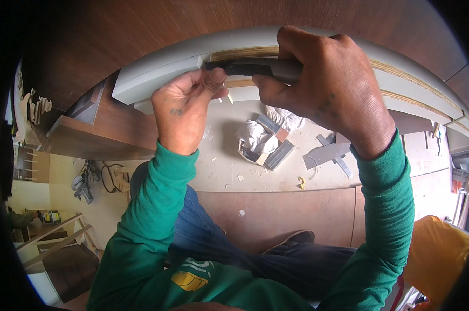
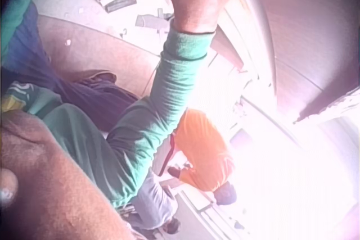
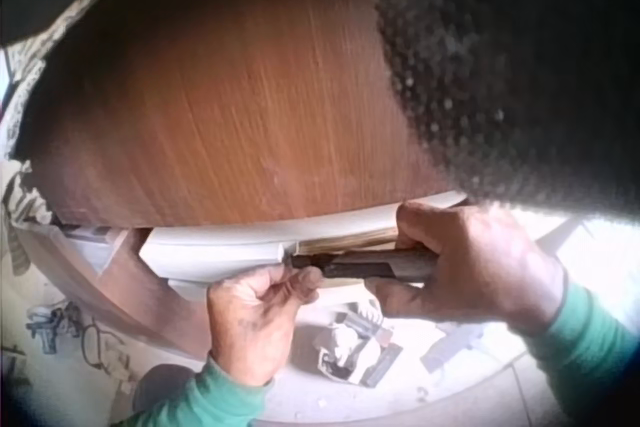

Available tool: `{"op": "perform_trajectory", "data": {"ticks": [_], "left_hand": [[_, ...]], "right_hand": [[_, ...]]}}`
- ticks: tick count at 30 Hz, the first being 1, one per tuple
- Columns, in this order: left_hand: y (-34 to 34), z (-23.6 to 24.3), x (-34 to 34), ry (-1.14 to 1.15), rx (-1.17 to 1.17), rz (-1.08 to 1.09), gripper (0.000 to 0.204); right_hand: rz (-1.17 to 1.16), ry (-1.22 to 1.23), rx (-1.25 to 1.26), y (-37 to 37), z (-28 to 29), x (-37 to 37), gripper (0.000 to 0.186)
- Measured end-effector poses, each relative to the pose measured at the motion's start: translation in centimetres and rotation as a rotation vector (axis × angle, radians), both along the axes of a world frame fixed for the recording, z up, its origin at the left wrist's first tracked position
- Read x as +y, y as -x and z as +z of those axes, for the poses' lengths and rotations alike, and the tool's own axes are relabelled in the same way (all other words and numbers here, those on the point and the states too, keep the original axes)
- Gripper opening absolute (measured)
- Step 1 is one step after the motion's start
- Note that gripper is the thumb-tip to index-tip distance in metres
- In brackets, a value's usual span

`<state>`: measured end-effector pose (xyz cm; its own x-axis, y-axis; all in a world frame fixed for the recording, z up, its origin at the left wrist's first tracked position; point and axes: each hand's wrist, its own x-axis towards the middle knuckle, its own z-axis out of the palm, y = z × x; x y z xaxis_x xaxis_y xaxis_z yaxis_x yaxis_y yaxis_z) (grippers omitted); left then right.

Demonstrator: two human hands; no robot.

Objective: The person uses a utility knife to trim the edge of a white molding piece attached to a wooden cabinet. They repeatedly scrape and remove small strips of material along the seam, holding the molding steady with one hand while cutting with the other.

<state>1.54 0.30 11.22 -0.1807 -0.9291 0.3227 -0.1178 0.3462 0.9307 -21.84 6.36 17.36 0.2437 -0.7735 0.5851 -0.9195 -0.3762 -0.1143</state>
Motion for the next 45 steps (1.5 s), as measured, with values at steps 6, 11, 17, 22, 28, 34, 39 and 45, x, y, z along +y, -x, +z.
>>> {"op": "perform_trajectory", "data": {"ticks": [6, 11, 17, 22, 28, 34, 39, 45], "left_hand": [[0.5, 0.3, 0.1, -0.031, -0.005, 0.051, 0.042], [0.3, 0.2, 0.1, -0.027, 0.031, 0.012, 0.042], [0.4, 0.1, 0.2, -0.020, 0.059, 0.004, 0.042], [0.6, 0.4, 0.3, -0.001, 0.089, 0.038, 0.031], [0.7, 0.3, 0.2, -0.003, 0.085, 0.051, 0.031], [0.4, 0.2, 0.2, -0.016, 0.071, -0.009, 0.040], [0.3, 0.4, 0.3, -0.028, 0.080, -0.021, 0.039], [0.2, 0.7, 0.4, -0.032, 0.068, -0.021, 0.039]], "right_hand": [[-0.033, -0.038, -0.004, -0.1, 0.3, 0.0, 0.038], [-0.018, -0.039, -0.030, -0.3, 0.1, 0.2, 0.035], [-0.003, -0.025, -0.025, 0.4, -0.4, -0.2, 0.038], [0.015, 0.009, -0.008, 0.3, -0.2, -0.4, 0.038], [0.003, 0.006, -0.003, 0.3, -0.3, -0.4, 0.039], [0.046, -0.051, -0.040, 0.7, -0.1, -0.5, 0.038], [0.059, -0.046, -0.045, 0.8, -0.2, -0.5, 0.037], [0.020, -0.062, -0.020, 0.3, 0.2, -0.2, 0.037]]}}
